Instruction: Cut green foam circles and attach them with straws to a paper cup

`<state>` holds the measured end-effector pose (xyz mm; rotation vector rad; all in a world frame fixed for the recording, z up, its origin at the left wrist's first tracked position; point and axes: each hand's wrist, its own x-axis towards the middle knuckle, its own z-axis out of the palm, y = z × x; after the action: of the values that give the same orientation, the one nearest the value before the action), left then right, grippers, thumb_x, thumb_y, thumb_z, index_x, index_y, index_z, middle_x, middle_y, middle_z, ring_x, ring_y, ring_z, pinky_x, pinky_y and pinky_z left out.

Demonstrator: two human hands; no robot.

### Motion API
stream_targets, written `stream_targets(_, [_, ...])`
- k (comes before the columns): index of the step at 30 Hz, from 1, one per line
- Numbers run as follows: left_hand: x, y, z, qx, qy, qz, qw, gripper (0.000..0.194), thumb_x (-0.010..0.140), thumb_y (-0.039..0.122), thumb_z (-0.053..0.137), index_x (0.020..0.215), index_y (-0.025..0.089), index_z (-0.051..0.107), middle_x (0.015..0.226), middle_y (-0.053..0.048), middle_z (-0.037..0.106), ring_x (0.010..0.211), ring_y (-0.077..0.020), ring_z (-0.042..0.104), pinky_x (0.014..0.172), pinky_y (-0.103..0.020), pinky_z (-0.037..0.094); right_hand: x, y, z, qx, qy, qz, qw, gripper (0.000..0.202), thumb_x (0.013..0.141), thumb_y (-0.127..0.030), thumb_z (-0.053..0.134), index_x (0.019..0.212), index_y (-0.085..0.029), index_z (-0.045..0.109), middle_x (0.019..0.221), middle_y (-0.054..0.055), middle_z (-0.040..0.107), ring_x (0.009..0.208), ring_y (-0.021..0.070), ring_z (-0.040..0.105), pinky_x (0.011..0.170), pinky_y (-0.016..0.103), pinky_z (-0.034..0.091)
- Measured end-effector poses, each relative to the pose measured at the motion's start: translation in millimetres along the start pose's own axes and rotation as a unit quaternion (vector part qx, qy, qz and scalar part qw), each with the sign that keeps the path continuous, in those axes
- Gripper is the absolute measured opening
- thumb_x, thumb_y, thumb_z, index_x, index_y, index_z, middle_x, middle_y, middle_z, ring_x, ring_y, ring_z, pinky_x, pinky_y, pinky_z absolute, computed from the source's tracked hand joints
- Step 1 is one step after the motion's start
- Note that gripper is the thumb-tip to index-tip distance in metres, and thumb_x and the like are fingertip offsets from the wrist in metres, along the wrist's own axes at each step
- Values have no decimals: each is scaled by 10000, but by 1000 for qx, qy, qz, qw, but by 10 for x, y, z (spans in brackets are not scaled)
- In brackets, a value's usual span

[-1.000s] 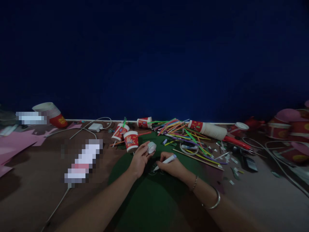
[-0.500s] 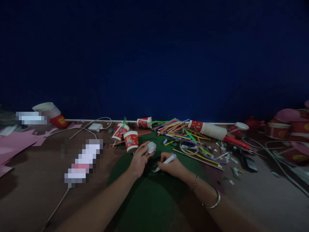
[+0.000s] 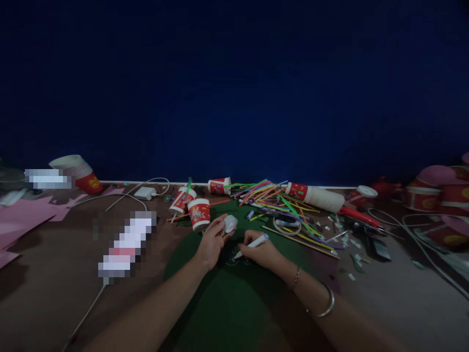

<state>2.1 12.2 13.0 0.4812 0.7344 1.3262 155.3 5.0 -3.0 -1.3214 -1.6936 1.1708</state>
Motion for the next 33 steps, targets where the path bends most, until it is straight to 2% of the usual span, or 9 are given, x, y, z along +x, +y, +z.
stream_targets(10, [5,-5,-6,8,-5,5,1000,215,696,210,645,903,153,634,899,-57,686,854,-178,627,826,-317,465,-25,-37,-6,5,-15,5,1000,169,659,-228,599,572,-184,460,444,-62,510,399,66,415,367,151,277])
stream_targets(23, [3,0,-6,9,-3,4,1000,223,693,204,643,907,147,633,899,-60,683,845,-173,626,815,-312,473,-21,-73,-6,-8,1,5,1000,179,659,-227,584,552,-190,445,439,-67,491,403,70,412,378,163,277])
stream_targets(33, [17,-12,-18,10,-2,6,1000,210,695,212,641,896,155,634,903,-60,686,857,-177,630,818,-312,470,-1,-3,1,-7,4,-5,1000,168,645,-212,580,548,-187,445,443,-69,484,409,66,398,380,160,269])
